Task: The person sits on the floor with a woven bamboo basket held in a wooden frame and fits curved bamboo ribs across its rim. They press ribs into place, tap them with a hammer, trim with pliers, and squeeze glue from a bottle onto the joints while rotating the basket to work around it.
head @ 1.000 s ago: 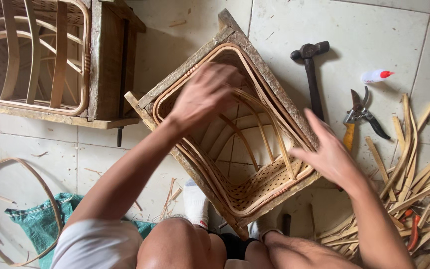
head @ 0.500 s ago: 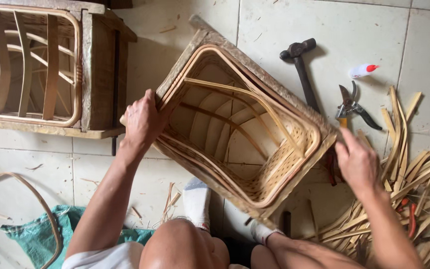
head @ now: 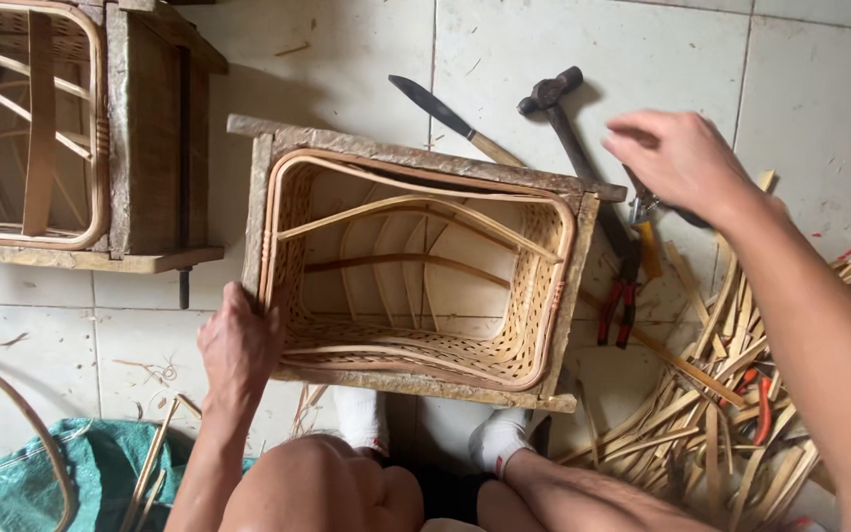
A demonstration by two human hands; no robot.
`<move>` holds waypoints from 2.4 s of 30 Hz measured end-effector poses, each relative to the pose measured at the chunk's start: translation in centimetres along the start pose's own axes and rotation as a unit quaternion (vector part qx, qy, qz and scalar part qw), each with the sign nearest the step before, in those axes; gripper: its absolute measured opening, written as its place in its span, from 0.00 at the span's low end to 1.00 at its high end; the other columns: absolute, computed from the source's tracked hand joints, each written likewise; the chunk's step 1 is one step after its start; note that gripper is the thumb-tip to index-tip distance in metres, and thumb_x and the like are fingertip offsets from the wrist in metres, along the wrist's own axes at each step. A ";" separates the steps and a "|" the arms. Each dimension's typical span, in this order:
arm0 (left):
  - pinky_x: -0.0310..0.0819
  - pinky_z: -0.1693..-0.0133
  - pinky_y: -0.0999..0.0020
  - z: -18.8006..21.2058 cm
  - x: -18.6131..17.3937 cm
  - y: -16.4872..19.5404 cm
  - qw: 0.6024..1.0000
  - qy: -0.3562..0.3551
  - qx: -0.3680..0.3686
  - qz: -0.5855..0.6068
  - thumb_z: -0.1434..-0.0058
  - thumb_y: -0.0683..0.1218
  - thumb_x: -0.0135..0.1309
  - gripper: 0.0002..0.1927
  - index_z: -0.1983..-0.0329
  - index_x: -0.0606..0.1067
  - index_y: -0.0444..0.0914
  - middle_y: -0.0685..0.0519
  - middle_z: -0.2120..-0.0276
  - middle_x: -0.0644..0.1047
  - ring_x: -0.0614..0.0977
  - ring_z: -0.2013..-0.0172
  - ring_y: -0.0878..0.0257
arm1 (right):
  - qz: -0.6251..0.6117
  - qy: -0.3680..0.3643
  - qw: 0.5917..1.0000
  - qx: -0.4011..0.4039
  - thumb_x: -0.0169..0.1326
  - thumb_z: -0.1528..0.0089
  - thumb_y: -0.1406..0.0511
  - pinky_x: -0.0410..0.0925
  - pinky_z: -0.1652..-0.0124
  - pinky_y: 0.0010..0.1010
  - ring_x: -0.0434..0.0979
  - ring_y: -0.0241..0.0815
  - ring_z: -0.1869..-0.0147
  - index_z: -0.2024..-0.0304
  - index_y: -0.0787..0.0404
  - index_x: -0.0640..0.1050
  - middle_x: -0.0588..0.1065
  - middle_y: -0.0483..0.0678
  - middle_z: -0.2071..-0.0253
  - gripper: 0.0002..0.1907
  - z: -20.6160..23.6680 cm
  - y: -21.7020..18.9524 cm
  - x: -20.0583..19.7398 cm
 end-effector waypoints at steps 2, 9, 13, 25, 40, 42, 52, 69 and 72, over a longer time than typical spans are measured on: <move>0.76 0.63 0.48 0.5 -0.6 0.3 0.999 0.039 0.025 0.008 0.38 0.48 0.56 0.14 0.61 0.68 0.34 0.40 0.75 0.79 0.82 0.73 0.43 | 0.026 -0.015 0.999 0.026 0.52 0.30 0.53 0.72 0.44 0.47 0.81 0.53 0.44 0.42 0.57 0.79 0.81 0.52 0.46 0.20 -3.9 -0.4 1.1; 0.77 0.63 0.47 -0.9 -1.7 0.8 0.990 0.046 0.001 0.130 0.46 0.43 0.58 0.30 0.40 0.64 0.35 0.36 0.59 0.79 0.82 0.67 0.40 | 0.152 -0.070 0.983 0.078 0.64 0.43 0.45 0.70 0.45 0.48 0.77 0.61 0.42 0.45 0.63 0.79 0.77 0.63 0.47 0.35 -13.9 1.0 7.6; 0.76 0.59 0.47 -3.1 -3.6 3.3 0.981 0.104 0.069 0.150 0.46 0.44 0.58 0.38 0.34 0.58 0.30 0.33 0.58 0.77 0.81 0.61 0.37 | 0.141 -0.049 0.988 0.034 0.65 0.45 0.50 0.72 0.48 0.45 0.81 0.58 0.48 0.45 0.63 0.76 0.81 0.58 0.53 0.33 -15.3 0.3 8.6; 0.77 0.64 0.43 -5.4 -1.6 3.0 0.989 0.018 0.015 0.147 0.31 0.49 0.51 0.18 0.48 0.61 0.33 0.32 0.59 0.78 0.81 0.66 0.34 | -0.344 -0.061 0.927 -0.137 0.41 0.27 0.62 0.65 0.82 0.22 0.64 0.30 0.80 0.43 0.62 0.70 0.66 0.40 0.76 0.14 -2.0 -20.5 4.5; 0.76 0.67 0.44 -5.1 -2.0 3.3 0.984 0.037 0.061 0.163 0.35 0.46 0.53 0.15 0.55 0.61 0.34 0.34 0.64 0.77 0.81 0.68 0.36 | -0.137 0.014 0.945 -0.298 0.44 0.26 0.62 0.63 0.87 0.26 0.68 0.34 0.84 0.36 0.65 0.72 0.71 0.46 0.80 0.19 0.2 -31.4 11.1; 0.77 0.66 0.44 -4.9 -1.8 3.2 0.986 0.031 0.056 0.157 0.37 0.44 0.53 0.15 0.55 0.62 0.34 0.35 0.64 0.77 0.82 0.67 0.37 | -0.152 0.041 0.943 -0.292 0.45 0.26 0.61 0.61 0.85 0.26 0.68 0.34 0.83 0.36 0.65 0.72 0.71 0.46 0.80 0.19 0.0 -31.4 10.6; 0.69 0.46 0.47 -2.9 -4.5 4.0 0.974 0.099 0.125 0.162 0.41 0.57 0.63 0.46 0.29 0.56 0.30 0.32 0.48 0.74 0.76 0.47 0.40 | -0.265 0.007 0.960 -0.093 0.46 0.29 0.60 0.66 0.84 0.24 0.71 0.30 0.80 0.41 0.62 0.74 0.74 0.42 0.74 0.18 2.0 -22.2 5.0; 0.66 0.45 0.56 -5.0 2.3 29.3 0.820 0.099 0.540 -0.164 0.34 0.78 0.36 0.52 0.26 0.58 0.33 0.49 0.54 0.74 0.73 0.54 0.58 | -0.314 0.188 0.927 0.082 0.44 0.26 0.64 0.64 0.77 0.22 0.69 0.31 0.77 0.46 0.68 0.73 0.73 0.45 0.71 0.13 22.6 -1.3 1.4; 0.67 0.45 0.55 -5.6 0.3 26.9 0.808 0.121 0.553 -0.163 0.34 0.77 0.38 0.51 0.26 0.58 0.32 0.47 0.53 0.75 0.74 0.56 0.57 | -0.365 0.193 0.906 0.093 0.44 0.27 0.63 0.64 0.78 0.22 0.69 0.30 0.78 0.45 0.66 0.73 0.72 0.45 0.71 0.14 21.8 0.2 3.9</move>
Point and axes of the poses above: each hand's wrist, its own z-axis away from the middle knuckle, its own x-axis out of the palm, y = z × x, the point moved 10 cm from there along -z, towards the middle knuckle
